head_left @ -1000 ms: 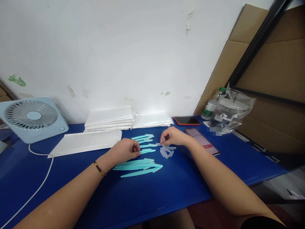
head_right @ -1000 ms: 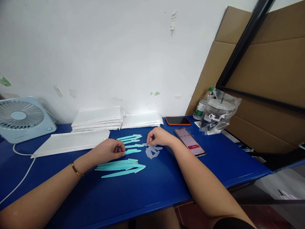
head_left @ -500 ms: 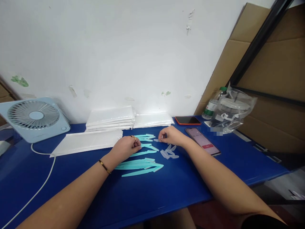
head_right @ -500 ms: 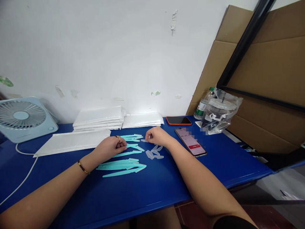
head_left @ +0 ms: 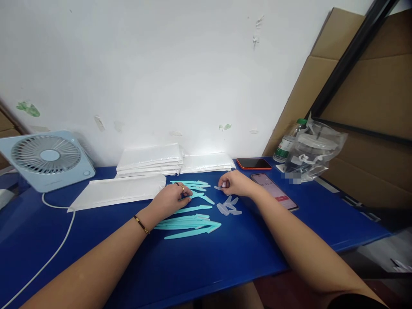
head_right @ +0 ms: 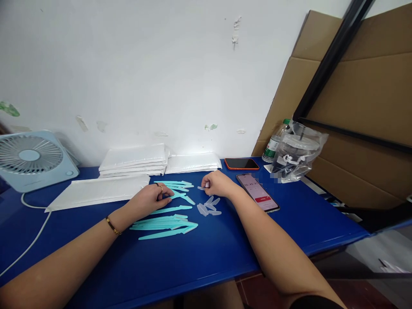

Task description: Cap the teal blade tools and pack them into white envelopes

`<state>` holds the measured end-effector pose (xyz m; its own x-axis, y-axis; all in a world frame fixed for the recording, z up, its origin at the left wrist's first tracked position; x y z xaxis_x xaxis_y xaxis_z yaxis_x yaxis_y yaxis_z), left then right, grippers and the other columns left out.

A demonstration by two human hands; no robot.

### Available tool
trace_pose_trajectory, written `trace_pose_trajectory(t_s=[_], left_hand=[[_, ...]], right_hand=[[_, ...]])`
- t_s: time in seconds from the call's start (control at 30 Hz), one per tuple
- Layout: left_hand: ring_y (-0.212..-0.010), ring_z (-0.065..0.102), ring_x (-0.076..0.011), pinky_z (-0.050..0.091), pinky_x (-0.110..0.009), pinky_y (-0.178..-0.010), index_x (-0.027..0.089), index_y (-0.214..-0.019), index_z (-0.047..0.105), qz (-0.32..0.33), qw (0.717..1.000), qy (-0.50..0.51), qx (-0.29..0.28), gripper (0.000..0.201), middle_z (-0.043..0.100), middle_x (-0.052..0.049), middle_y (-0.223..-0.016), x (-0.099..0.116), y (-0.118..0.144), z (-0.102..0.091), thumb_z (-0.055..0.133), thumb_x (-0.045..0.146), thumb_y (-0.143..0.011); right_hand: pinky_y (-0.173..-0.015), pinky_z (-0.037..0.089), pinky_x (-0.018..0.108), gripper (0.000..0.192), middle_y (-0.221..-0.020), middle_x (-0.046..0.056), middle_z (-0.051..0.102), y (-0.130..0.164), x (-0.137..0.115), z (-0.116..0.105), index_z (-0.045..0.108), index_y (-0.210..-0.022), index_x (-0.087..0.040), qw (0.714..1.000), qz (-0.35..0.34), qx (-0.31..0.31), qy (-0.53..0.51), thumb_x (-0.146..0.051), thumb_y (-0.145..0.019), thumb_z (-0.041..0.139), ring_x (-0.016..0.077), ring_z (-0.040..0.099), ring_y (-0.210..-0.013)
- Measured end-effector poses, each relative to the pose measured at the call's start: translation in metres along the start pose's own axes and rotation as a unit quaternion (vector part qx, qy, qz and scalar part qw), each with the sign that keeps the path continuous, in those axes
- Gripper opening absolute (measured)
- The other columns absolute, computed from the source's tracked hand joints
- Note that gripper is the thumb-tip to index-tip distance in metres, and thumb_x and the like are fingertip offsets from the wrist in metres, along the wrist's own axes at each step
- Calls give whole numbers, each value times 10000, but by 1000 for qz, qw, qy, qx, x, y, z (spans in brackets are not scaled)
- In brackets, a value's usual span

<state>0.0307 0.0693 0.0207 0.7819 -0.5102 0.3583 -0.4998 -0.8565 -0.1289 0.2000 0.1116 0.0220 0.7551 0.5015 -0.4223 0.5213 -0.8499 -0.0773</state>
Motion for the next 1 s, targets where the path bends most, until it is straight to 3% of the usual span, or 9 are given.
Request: trace_pose_trajectory(t_s=[0.17, 0.3, 0.4, 0.47, 0.6, 0.8, 1.0], left_hand=[[-760, 575, -144, 444, -239, -654, 230, -941, 660, 52, 998, 13, -34, 246, 647, -13, -878, 15, 4, 0, 489, 353, -814], [-945, 565, -160, 423, -258, -815, 238, -893, 661, 113, 994, 6, -8, 180, 650, -10, -982, 27, 7, -7, 508, 306, -825], [-969, 568, -154, 411, -254, -825, 250, -888, 655, 133, 991, -17, -14, 170, 662, 9, -998, 30, 8, -5, 493, 278, -843], [-936, 581, -153, 413, -252, -794, 254, -899, 649, 133, 990, -45, -21, 181, 673, 13, -969, 29, 7, -2, 474, 273, -856], [-867, 589, -163, 405, -271, -775, 242, -853, 641, 128, 987, -99, -12, 185, 673, -5, -834, 30, 6, 0, 461, 282, -861], [-924, 569, -183, 366, -299, -795, 229, -811, 645, 137, 982, -130, 3, 170, 663, -27, -842, 35, 6, -2, 481, 266, -841], [-825, 605, -162, 349, -296, -788, 222, -776, 623, 122, 986, -114, -10, 163, 680, -5, -819, 32, 5, -2, 469, 244, -826]], right_hand=[[-560, 382, 207, 158, -697, 21, 661, -2, -5, -2, 672, -719, -169, 997, 6, 15, 77, -119, -599, 583, 127, 565, -626], [-587, 399, 209, 141, -772, 24, 651, 7, -24, -13, 640, -761, -158, 999, -42, 14, -12, -148, -645, 560, 126, 566, -669], [-622, 414, 210, 158, -903, 30, 653, 23, -52, -14, 637, -782, -163, 989, -112, -53, -80, -147, -635, 582, 137, 587, -760], [-640, 415, 214, 143, -953, 32, 649, 36, -69, -8, 637, -737, -167, 981, -144, -111, -69, -130, -602, 606, 152, 593, -812], [-645, 405, 228, 132, -868, 35, 648, 48, -85, 5, 619, -658, -166, 976, -150, -160, 11, -92, -550, 618, 180, 595, -824], [-711, 379, 272, 135, -735, 16, 624, 56, -98, 11, 587, -623, -179, 969, -173, -157, 79, -73, -541, 574, 193, 578, -833], [-772, 347, 316, 112, -683, 3, 612, 66, -105, 12, 566, -574, -181, 964, -178, -166, 106, -78, -532, 562, 180, 559, -785]])
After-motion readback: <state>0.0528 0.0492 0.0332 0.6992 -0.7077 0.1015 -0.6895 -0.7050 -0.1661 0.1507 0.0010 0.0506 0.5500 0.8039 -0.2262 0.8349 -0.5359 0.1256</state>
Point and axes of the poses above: each hand's wrist, its own y-axis away from the middle knuckle, its own z-axis out of the palm, x = y × z, the point moved 10 cm from there along -y, towards the middle knuckle
